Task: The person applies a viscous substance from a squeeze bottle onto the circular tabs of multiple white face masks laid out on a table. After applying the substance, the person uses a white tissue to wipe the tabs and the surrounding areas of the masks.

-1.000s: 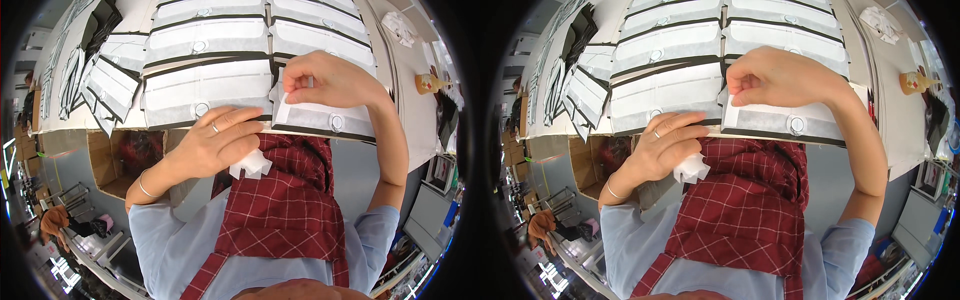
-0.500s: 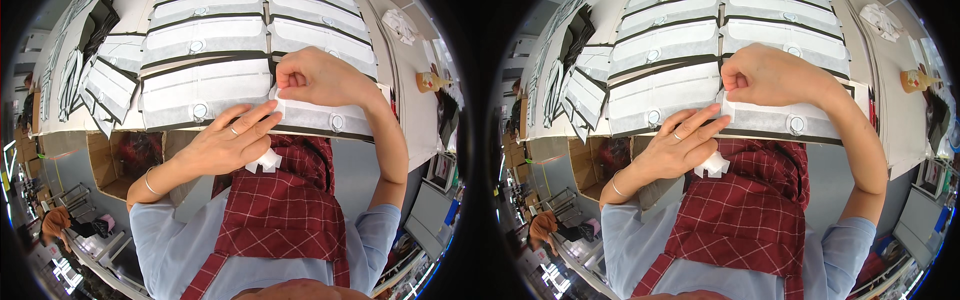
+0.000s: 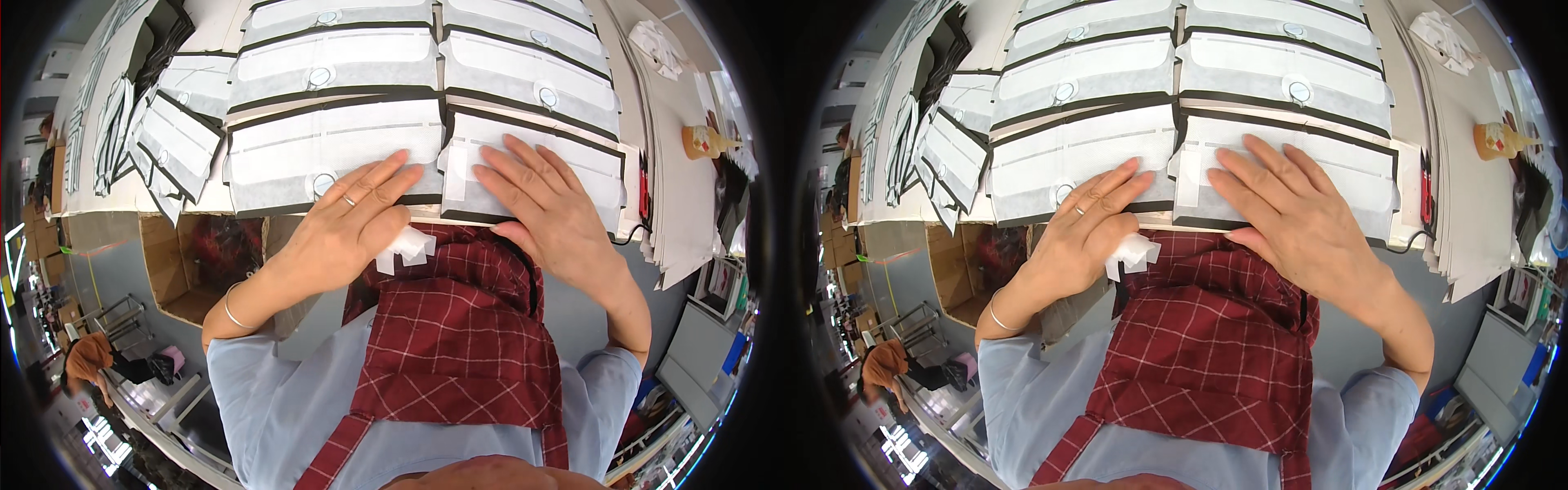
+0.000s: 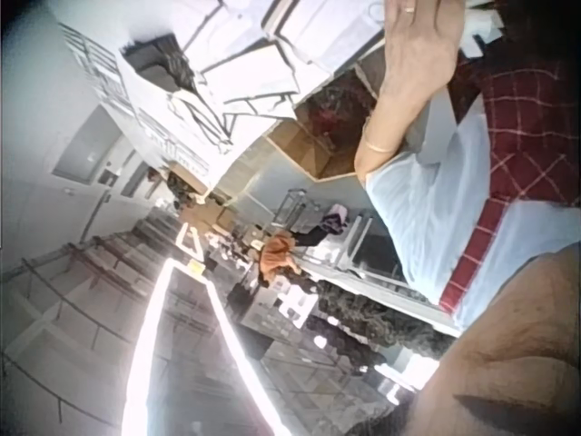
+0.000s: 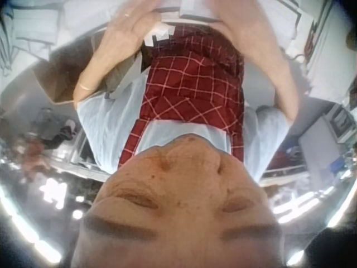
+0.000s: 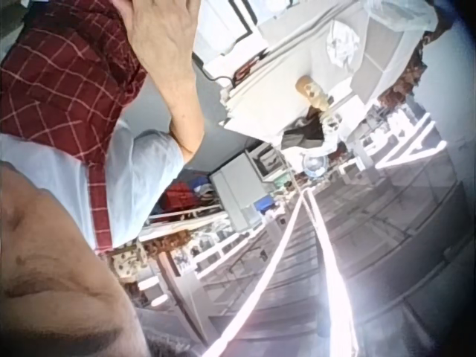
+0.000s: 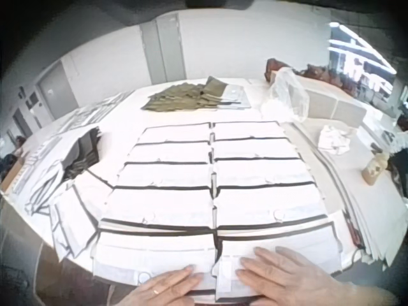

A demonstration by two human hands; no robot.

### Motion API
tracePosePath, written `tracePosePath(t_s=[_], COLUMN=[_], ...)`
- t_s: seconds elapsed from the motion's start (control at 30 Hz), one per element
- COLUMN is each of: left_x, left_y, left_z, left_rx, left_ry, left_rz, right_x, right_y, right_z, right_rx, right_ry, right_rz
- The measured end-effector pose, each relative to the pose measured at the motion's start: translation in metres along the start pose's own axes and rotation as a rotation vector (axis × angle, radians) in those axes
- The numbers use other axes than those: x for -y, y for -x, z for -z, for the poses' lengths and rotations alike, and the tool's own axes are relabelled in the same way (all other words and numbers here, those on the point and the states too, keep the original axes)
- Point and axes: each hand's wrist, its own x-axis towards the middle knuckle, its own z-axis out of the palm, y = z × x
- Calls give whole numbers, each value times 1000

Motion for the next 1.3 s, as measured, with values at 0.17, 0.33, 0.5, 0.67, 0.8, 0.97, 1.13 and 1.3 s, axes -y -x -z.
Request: tracePosePath(t_s=[0.17,0.33,0.5,0.67,0.8,0.97,1.13,1.3], left_x=[8,7,2,-16,-15,-15,-6,5], left_y=[8,8,3,-24,-43,-45,-31,4], left_z=[5,6,12,23,21,12,20,12], left_rx=[46,45,-59,-122,-116,-190,-255,-345], left_ry=[67,130,385,1014,1237,1244,1303,384], left_rz=[-15,19,186,708,730,658,767,332], right_x=[-24,-24,-23,-14,2,1,-9,-19], right_y=[8,7,6,-23,-53,-72,-76,-73], right_z=[9,8,6,24,29,21,16,7], right_rx=[124,109,66,-203,-202,-118,-139,224], right_ry=[-20,-5,-22,-297,-704,-822,-999,-1014], right_rz=[-1,21,5,61,-22,-218,-252,-166])
